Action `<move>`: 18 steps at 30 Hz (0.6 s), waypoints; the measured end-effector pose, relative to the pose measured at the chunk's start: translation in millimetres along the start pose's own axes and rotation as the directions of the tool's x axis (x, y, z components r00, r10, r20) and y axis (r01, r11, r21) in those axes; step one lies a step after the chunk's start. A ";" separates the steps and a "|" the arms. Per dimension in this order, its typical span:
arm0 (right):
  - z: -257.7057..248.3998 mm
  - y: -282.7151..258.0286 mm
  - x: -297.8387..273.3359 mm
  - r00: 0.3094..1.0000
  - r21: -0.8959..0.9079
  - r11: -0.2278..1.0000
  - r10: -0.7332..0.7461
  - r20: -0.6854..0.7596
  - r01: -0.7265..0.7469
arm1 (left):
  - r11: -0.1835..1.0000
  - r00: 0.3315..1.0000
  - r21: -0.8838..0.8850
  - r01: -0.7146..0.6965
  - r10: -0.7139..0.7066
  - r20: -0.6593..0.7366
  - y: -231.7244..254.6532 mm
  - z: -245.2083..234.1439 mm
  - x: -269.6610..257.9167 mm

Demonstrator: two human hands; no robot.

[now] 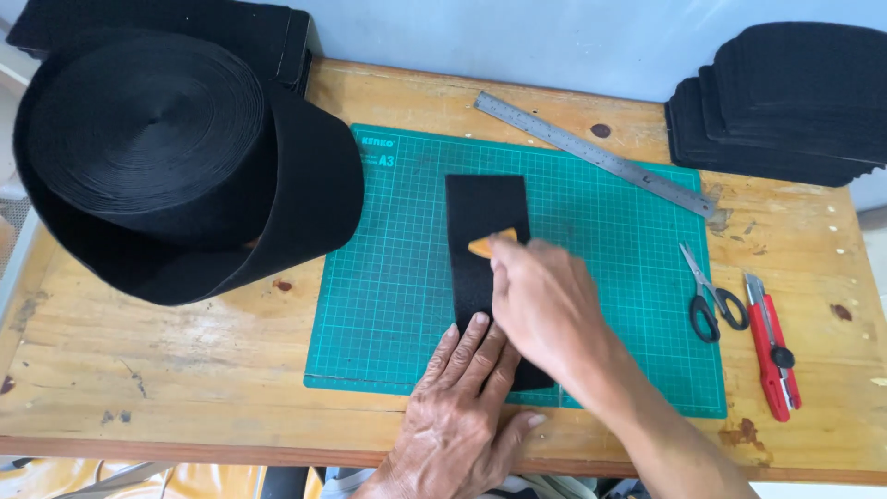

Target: Marking and cutting a piece of black fabric using chalk and scissors

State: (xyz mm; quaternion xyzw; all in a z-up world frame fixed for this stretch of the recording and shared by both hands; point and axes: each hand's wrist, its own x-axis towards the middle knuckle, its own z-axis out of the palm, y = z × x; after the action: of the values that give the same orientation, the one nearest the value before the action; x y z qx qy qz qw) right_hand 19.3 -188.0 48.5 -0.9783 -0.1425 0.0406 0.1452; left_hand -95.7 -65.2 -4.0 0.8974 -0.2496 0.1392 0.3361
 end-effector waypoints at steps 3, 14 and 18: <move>-6.5 -20.4 -48.8 0.977 -0.051 0.997 0.072 0.203 -0.063 | 0.999 0.998 -0.045 -0.014 0.011 -0.069 0.0 -0.3 0.0; 29.6 -6.6 12.3 0.997 -0.058 0.998 0.031 -0.066 -0.035 | 0.997 1.000 -0.082 0.003 -0.005 -0.012 -2.6 -2.0 1.0; 21.7 -1.6 33.6 0.997 0.019 1.000 0.012 -0.077 -0.010 | 1.000 1.000 -0.023 0.007 -0.008 -0.018 -1.2 0.9 -2.6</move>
State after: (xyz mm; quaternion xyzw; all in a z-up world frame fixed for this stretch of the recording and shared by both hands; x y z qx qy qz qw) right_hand 48.3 -170.8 27.0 -0.9785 -0.1310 0.0047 0.1593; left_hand -97.2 -64.1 -6.4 0.8933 -0.2447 0.1431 0.3489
